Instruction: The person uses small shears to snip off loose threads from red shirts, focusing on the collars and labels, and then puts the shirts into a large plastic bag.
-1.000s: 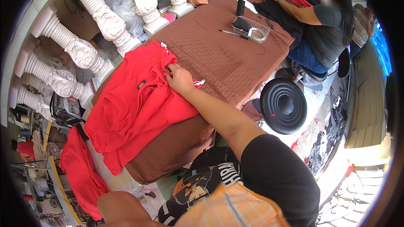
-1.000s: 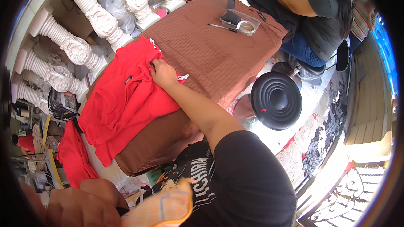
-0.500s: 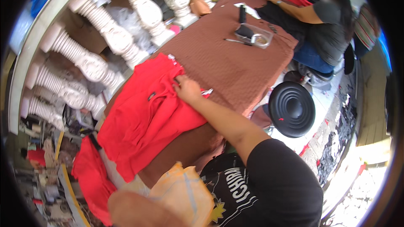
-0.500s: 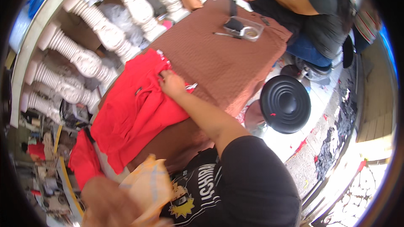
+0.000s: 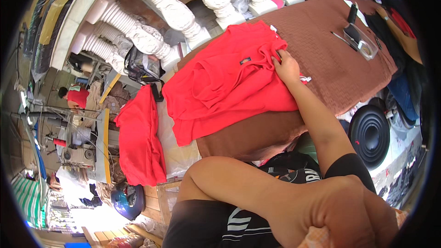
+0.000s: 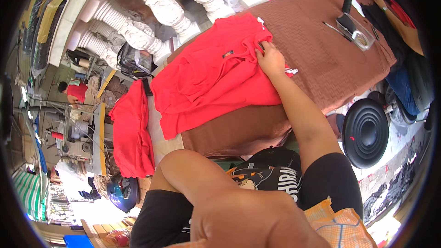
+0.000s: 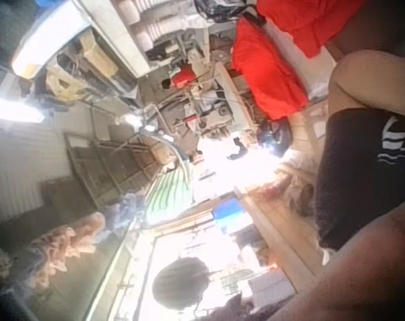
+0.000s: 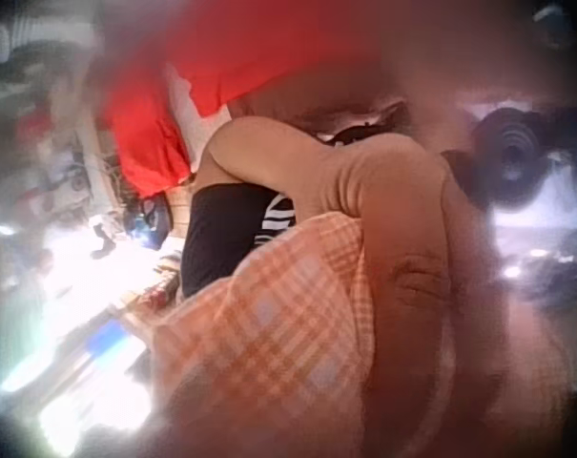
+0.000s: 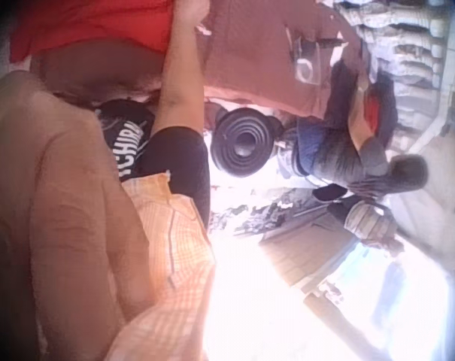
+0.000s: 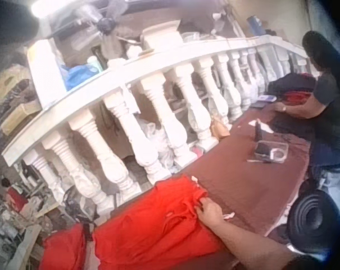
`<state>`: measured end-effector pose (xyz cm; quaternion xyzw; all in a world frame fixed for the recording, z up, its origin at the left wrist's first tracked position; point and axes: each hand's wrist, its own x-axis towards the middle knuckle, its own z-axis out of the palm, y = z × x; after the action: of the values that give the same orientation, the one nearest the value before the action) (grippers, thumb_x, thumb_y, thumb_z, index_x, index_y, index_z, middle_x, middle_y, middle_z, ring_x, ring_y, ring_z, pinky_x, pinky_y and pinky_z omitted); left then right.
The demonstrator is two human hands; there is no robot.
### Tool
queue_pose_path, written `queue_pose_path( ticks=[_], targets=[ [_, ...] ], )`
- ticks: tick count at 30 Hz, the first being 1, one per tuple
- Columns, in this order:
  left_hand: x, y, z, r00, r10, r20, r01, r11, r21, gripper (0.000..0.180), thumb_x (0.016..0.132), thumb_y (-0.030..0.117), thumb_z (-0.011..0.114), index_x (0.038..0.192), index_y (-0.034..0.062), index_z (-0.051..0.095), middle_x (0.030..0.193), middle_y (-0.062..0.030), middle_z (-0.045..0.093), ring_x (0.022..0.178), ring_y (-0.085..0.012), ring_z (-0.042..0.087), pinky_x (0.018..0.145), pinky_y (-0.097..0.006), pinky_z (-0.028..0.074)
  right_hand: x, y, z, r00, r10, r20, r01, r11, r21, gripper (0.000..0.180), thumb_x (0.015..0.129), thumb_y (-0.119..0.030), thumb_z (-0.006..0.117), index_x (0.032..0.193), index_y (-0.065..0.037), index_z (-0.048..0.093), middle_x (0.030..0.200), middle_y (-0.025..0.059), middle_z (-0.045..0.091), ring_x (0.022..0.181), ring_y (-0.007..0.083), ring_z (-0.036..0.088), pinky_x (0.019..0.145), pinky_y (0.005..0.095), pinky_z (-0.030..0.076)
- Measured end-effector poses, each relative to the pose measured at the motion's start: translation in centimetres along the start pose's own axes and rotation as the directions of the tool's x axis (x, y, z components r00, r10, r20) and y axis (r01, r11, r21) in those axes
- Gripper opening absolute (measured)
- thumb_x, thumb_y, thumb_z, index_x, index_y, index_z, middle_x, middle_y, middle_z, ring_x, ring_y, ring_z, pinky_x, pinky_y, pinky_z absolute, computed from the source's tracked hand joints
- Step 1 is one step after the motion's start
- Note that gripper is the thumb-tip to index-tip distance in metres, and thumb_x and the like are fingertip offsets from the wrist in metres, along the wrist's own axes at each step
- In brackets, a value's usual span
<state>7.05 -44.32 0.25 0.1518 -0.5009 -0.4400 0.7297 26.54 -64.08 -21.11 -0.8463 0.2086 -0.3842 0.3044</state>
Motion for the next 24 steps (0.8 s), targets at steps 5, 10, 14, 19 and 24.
queue_pose_path(
  ticks=[5, 10, 14, 19, 24],
  targets=[
    [0.3, -0.3, 0.2, 0.999, 0.044, 0.002, -0.044, 0.999, -0.018, 0.018, 0.074, 0.008, 0.071, 0.085, 0.0022, 0.058, 0.069, -0.0029, 0.059, 0.059, -0.0108, 0.052, 0.050, -0.026, 0.041, 0.2, -0.1, 0.4, 1.000, 0.015, 0.020, -0.014, 1.000, -0.021, 0.030, 0.081, -0.026, 0.061, 0.101, -0.004, 0.058, 0.098, 0.0166, 0.061, 0.088, 0.0354, 0.060, 0.074, 0.0436, 0.048],
    [1.1, -1.1, 0.9, 0.997, 0.068, 0.024, -0.067, 0.997, -0.043, 0.017, 0.074, 0.008, 0.071, 0.084, 0.0021, 0.059, 0.068, -0.0029, 0.059, 0.058, -0.0107, 0.052, 0.049, -0.026, 0.041, 0.4, 0.0, -0.1, 1.000, 0.007, 0.030, -0.007, 1.000, -0.023, 0.032, 0.081, -0.026, 0.062, 0.104, -0.004, 0.059, 0.103, 0.0174, 0.061, 0.090, 0.0353, 0.060, 0.076, 0.0421, 0.048],
    [1.2, -2.0, 1.4, 0.995, 0.094, 0.028, -0.092, 0.995, -0.041, 0.016, 0.073, 0.007, 0.071, 0.083, 0.0019, 0.059, 0.067, -0.0029, 0.059, 0.057, -0.0107, 0.052, 0.048, -0.026, 0.040, 0.3, -0.1, 0.0, 0.996, 0.050, 0.079, -0.048, 0.999, -0.021, 0.037, 0.082, -0.027, 0.061, 0.109, -0.003, 0.058, 0.103, 0.0191, 0.060, 0.090, 0.0357, 0.060, 0.076, 0.0416, 0.047],
    [0.5, -1.6, 1.0, 0.988, 0.157, 0.010, -0.156, 0.987, -0.043, 0.015, 0.073, 0.007, 0.072, 0.081, 0.0018, 0.060, 0.065, -0.0029, 0.059, 0.056, -0.0107, 0.052, 0.047, -0.026, 0.040, 0.4, 0.5, 0.3, 0.998, 0.001, 0.055, 0.002, 0.998, -0.061, 0.038, 0.083, -0.027, 0.060, 0.110, -0.001, 0.057, 0.105, 0.0206, 0.060, 0.092, 0.0368, 0.060, 0.077, 0.0419, 0.047],
    [-0.6, -0.3, 0.1, 0.978, 0.205, 0.029, -0.201, 0.975, -0.093, 0.015, 0.072, 0.006, 0.072, 0.080, 0.0016, 0.060, 0.064, -0.0030, 0.059, 0.055, -0.0106, 0.052, 0.046, -0.026, 0.040, 0.7, 1.8, 0.8, 0.999, 0.019, 0.042, -0.016, 0.997, -0.075, 0.040, 0.084, -0.030, 0.059, 0.111, -0.001, 0.058, 0.107, 0.0214, 0.060, 0.095, 0.0372, 0.059, 0.079, 0.0419, 0.047]
  ],
)
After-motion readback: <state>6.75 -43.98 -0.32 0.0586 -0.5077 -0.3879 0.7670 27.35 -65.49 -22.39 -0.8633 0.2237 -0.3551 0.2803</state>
